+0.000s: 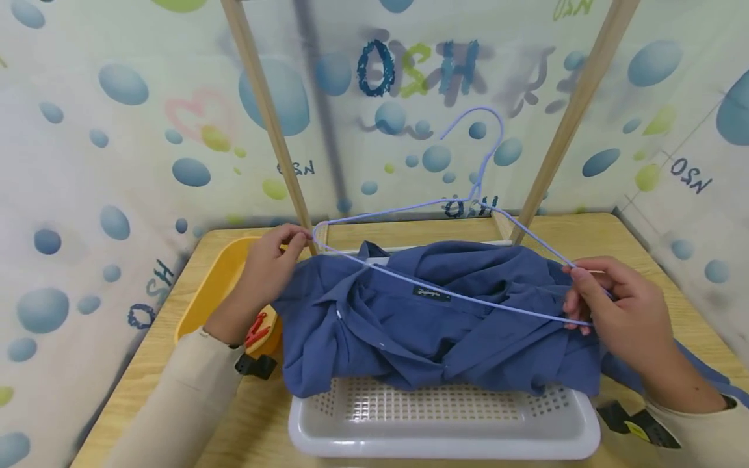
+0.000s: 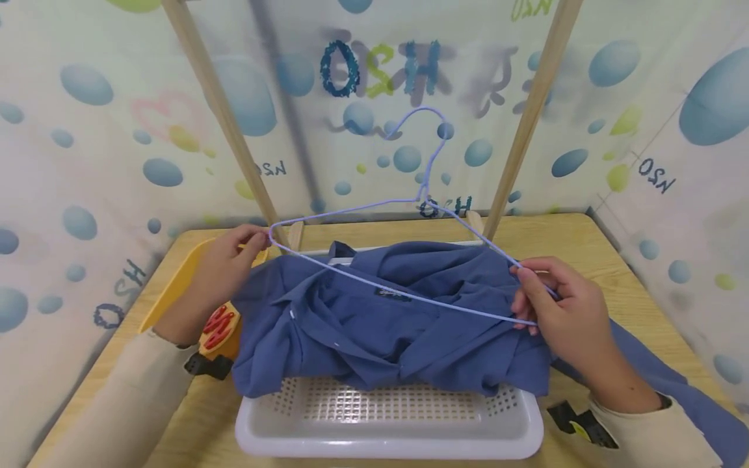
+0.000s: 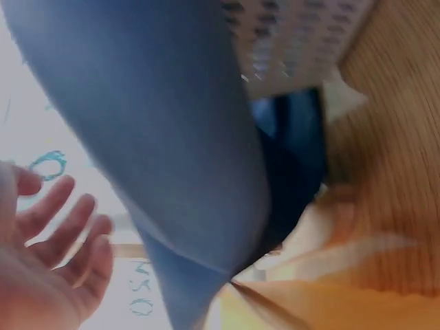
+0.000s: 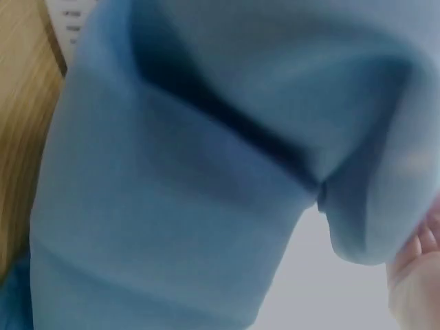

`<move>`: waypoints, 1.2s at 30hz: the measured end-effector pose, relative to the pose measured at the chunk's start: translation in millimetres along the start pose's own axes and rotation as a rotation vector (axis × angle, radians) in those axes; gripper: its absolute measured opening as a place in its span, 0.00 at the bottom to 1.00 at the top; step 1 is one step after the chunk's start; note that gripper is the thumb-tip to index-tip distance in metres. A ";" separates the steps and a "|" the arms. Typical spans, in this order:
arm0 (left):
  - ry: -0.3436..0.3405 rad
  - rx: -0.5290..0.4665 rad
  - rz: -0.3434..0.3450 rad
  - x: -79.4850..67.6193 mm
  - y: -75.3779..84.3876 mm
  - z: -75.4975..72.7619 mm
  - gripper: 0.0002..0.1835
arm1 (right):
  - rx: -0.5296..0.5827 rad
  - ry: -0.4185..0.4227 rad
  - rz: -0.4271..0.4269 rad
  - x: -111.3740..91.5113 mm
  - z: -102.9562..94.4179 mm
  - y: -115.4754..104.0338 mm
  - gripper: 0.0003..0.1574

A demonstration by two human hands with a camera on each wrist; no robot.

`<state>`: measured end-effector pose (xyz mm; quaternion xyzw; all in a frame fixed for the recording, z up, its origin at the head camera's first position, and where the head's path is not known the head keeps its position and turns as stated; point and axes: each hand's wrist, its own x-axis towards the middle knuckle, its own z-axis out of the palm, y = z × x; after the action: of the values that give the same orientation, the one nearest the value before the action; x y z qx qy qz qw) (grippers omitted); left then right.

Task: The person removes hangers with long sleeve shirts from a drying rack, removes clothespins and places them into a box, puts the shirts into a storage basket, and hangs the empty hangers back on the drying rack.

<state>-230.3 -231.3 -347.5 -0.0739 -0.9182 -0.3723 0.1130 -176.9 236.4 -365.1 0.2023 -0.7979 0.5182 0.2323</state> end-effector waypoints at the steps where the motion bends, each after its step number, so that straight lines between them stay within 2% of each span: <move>1: -0.055 0.026 -0.006 3.0 -2.2 1.6 0.19 | -0.012 0.023 -0.004 -0.3 -1.4 0.8 0.11; 4: -0.231 0.099 -0.006 10.9 -6.6 9.0 0.22 | 0.009 0.071 -0.020 -0.9 -5.0 3.8 0.13; 6: -0.320 0.162 -0.006 15.1 -7.4 14.8 0.27 | 0.025 0.092 -0.020 -1.3 -6.9 5.2 0.15; 10: -0.437 0.264 -0.006 19.5 -8.1 23.7 0.37 | 0.025 0.124 -0.045 -0.9 -8.1 7.1 0.14; 14: -0.506 0.277 0.007 19.0 -8.8 28.6 0.40 | -0.017 0.142 -0.063 0.0 -7.5 8.1 0.12; 18: -0.508 0.269 0.032 18.7 -8.7 31.4 0.33 | -0.029 0.157 -0.061 0.2 -7.1 8.7 0.09; 25: -0.469 0.230 0.102 17.6 -7.1 34.1 0.17 | -0.045 0.174 -0.063 0.5 -6.1 10.5 0.10; 31: -0.394 0.223 0.152 14.8 -3.8 36.4 0.14 | -0.055 0.188 -0.052 2.9 -4.9 8.7 0.09; 36: -0.300 0.274 0.156 9.6 -1.3 37.2 0.15 | -0.058 0.192 -0.047 4.4 -2.5 6.7 0.08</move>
<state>-245.5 -205.7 -371.8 -0.1835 -0.9582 -0.2190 0.0127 -183.9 240.8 -366.6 0.1634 -0.7817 0.5062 0.3255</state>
